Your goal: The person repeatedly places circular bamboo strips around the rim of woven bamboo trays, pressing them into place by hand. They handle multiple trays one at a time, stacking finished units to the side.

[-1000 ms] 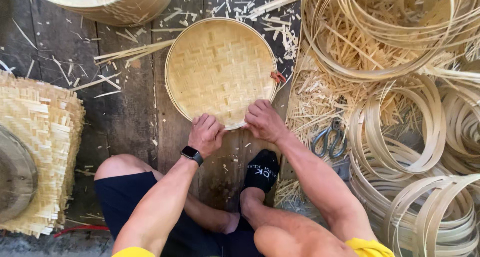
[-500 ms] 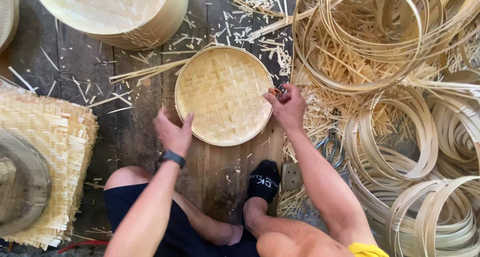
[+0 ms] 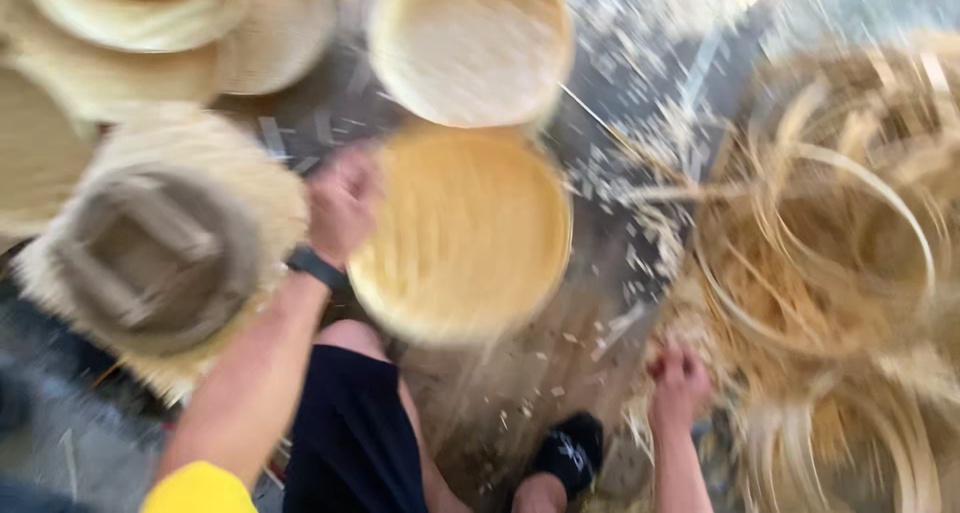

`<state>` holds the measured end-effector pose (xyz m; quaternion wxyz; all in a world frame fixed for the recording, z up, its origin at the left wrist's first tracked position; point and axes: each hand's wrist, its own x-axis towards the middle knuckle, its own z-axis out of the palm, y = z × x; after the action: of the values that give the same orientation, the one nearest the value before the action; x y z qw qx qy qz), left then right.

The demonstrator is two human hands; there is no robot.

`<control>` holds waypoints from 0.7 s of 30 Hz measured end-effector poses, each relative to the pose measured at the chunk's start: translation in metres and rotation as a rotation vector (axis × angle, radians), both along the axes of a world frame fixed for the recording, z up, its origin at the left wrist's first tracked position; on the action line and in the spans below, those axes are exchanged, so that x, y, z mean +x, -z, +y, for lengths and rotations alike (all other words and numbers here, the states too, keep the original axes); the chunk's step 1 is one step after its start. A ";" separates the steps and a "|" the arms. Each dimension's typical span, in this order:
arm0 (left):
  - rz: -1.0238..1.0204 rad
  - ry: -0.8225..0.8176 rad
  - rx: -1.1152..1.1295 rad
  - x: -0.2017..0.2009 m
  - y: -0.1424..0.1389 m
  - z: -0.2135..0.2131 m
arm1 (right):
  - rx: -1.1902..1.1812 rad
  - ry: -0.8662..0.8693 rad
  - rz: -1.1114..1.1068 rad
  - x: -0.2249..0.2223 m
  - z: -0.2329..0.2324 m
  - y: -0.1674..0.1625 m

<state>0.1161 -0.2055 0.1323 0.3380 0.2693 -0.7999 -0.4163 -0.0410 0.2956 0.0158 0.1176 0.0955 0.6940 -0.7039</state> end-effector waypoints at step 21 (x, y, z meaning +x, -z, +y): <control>-0.324 -0.070 0.416 0.250 -0.094 -0.005 | 0.060 -0.130 0.078 0.095 0.050 -0.061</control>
<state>0.3658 -0.2108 0.2263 0.1570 0.4239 -0.7311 -0.5111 0.0536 0.3459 0.0772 0.1330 0.0261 0.7235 -0.6768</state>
